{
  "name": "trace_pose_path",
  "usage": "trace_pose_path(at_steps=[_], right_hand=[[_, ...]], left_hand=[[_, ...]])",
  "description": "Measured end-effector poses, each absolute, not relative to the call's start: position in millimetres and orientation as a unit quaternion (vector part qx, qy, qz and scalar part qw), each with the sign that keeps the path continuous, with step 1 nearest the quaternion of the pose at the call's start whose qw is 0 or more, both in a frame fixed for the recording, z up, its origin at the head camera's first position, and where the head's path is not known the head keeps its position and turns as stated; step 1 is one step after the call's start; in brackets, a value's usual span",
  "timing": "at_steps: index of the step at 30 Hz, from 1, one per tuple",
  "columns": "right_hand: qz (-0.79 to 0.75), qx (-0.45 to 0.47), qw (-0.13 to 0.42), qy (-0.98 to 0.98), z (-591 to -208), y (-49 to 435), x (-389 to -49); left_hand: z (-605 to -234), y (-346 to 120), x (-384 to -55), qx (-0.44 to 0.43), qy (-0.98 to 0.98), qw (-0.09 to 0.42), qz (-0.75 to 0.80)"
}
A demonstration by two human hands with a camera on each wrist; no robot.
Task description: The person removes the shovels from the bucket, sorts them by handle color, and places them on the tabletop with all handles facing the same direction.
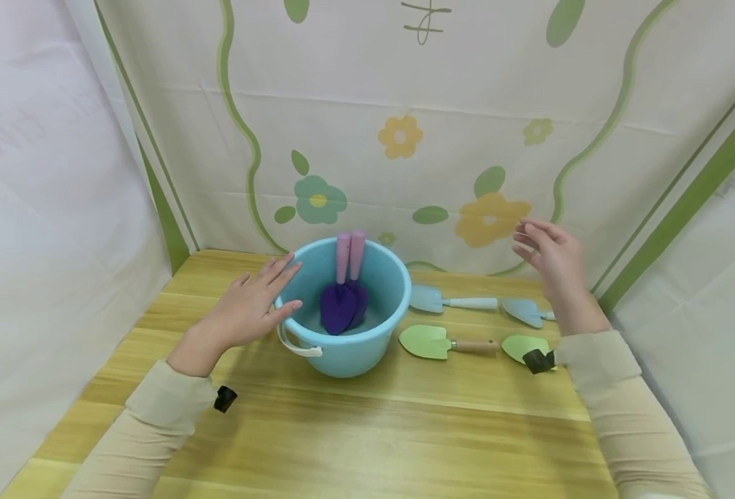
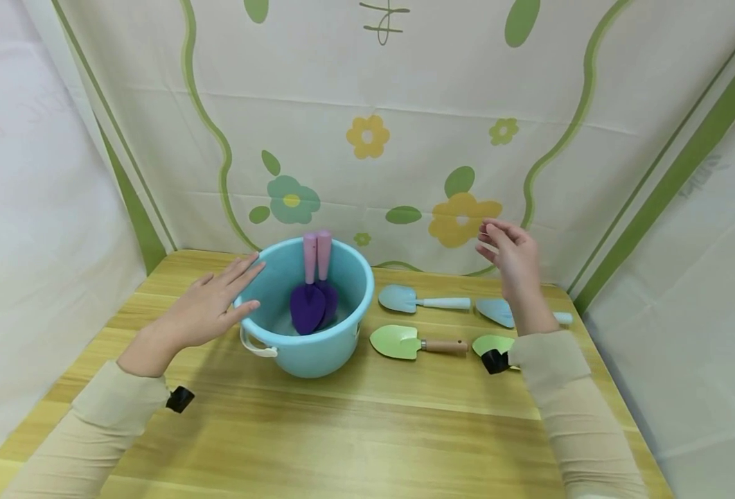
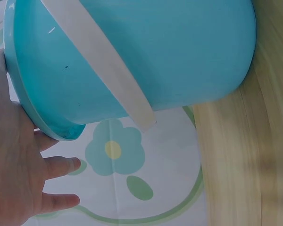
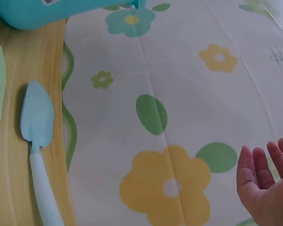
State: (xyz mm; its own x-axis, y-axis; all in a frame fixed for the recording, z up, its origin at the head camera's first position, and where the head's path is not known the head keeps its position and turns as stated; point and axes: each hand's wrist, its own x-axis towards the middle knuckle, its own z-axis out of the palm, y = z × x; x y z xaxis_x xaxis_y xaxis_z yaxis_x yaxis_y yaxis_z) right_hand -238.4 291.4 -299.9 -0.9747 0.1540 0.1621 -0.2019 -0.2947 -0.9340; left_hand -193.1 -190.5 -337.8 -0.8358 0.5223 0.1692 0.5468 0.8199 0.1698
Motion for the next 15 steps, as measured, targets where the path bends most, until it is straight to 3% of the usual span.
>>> trace_pose_path(at_steps=[8, 15], right_hand=[[0.757, 0.083, 0.124, -0.637, -299.7, 251.0, -241.6], [0.722, 0.136, 0.087, -0.672, -301.7, 213.2, -240.7]], left_hand=[[-337.1, -190.9, -192.9, -0.278, -0.953, 0.056, -0.111], [-338.6, -190.5, -192.5, -0.28, -0.951, 0.059, -0.115]])
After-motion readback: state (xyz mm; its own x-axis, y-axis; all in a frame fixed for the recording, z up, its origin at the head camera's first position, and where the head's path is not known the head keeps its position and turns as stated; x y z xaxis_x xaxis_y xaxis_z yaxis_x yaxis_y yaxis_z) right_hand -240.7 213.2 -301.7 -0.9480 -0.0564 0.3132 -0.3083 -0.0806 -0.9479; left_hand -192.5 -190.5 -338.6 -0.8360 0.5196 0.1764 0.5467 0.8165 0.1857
